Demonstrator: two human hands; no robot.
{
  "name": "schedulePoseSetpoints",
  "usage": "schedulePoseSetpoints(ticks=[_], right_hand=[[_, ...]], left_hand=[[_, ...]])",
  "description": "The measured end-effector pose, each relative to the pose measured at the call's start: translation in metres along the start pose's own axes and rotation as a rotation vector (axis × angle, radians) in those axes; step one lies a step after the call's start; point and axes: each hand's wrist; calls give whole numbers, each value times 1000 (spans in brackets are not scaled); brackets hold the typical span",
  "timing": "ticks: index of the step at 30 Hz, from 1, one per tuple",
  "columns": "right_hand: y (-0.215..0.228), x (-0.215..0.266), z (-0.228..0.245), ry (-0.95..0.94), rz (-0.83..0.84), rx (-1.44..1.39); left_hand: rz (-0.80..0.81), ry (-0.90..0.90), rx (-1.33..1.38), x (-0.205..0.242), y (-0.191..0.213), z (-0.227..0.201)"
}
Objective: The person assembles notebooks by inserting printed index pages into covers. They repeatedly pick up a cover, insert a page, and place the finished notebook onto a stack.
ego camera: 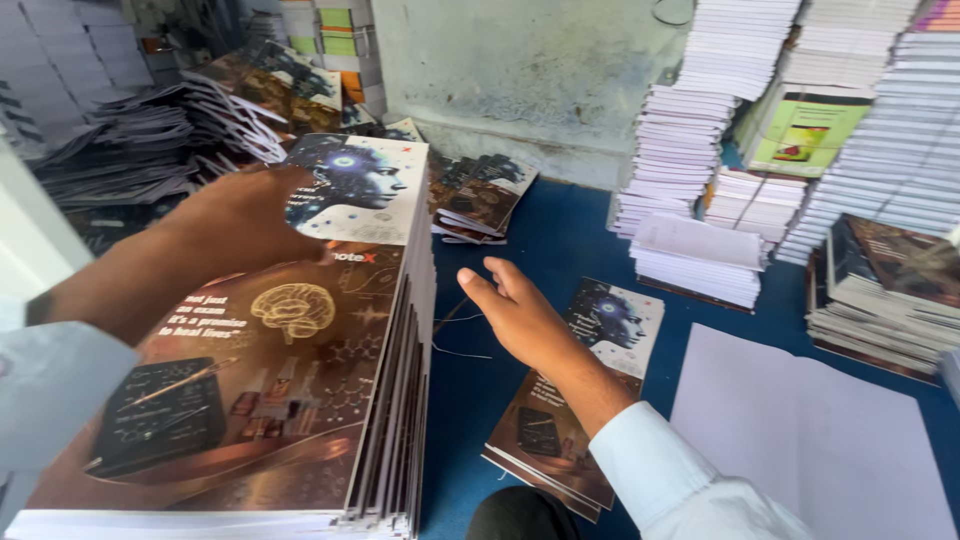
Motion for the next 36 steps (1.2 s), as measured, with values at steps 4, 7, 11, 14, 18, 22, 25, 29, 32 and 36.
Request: schedulePoseSetpoints(ticks=[4,7,11,14,18,22,25,29,32,36], right_hand=[[32,17,-20,-26,-59,-54],[60,37,-34,-37,-99,-104],[99,67,-38,-141,-157,-126],[126,87,-42,-182,-215,-104],[156,115,-61,-182,-276,-120],[179,148,-85,-255,-342,-80],[189,170,-101,-319,-384,-59],[199,196,-123,-418,-421,48],[203,213,-136,-481,-428,96],[205,229,-155,-576,-431,133]], left_hand=[[-56,-154,7,-5,16,-65],[19,-139,-49,-9,31,-115],[-31,-240,-61,-12,41,-173],[-65,-328,-39,-17,40,-215],[-103,-473,46,-27,26,-265],[-85,-509,148,-34,-5,-315],[-101,-569,288,-33,-38,-346],[34,-568,420,-22,-84,-375],[110,-547,526,-10,-117,-389],[281,-401,651,0,-158,-403]])
Point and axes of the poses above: each hand's wrist, its own x-axis away from the middle knuckle, its own y-axis out of the back of the hand, z = x × y, and after that the axes turned 1 degree about y, right-handed
